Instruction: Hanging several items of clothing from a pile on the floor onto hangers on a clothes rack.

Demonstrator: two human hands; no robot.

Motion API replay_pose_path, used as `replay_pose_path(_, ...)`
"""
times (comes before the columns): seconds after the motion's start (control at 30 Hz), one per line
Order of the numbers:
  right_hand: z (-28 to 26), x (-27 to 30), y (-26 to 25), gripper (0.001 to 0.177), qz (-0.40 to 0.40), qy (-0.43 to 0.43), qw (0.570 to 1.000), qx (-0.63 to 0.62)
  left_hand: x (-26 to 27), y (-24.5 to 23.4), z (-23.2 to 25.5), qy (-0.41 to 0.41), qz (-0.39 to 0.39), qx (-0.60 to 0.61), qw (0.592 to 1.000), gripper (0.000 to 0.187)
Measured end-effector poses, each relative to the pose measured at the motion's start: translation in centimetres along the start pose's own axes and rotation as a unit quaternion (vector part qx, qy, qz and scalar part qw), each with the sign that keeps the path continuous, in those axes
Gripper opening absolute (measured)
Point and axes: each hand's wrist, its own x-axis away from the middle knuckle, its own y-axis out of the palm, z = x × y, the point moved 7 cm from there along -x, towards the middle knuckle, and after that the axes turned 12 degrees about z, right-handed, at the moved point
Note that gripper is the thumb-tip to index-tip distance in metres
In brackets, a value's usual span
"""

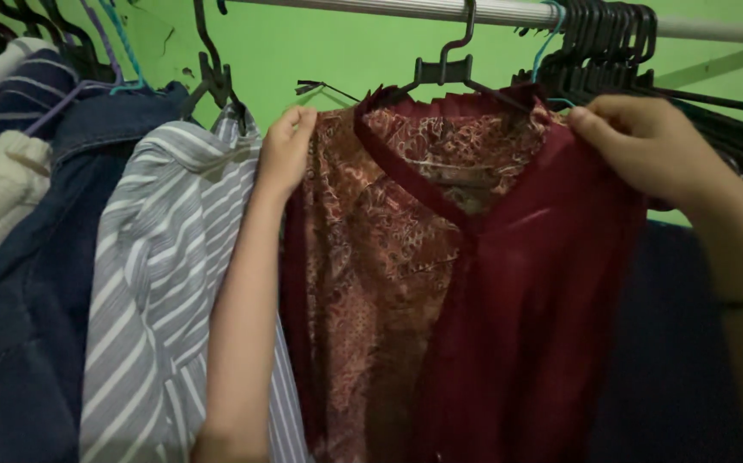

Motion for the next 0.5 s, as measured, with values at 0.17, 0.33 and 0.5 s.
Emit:
replay_pose_path(0.17,-1.5,-1.1,-0.1,0.044,0.037,-0.056,0.993,0.096,-1.1,0.5,0.2,-0.001,-0.066,0.038,0.997,0.035)
replay_pose_path(0.33,-1.4,-1.2,1.1,0.046,0.014,-0.055,0.996,0.062,-0.3,1.3,1.2,-0.048,-0.12,-0.008,0.992,0.039)
replay_pose_path(0.5,-2.0,0.1,1.8,0.046,-0.056,0.029,0.998,-0.008,-0.7,0.3,1.4,-0.052,-0.077,-0.039,0.995,0.037)
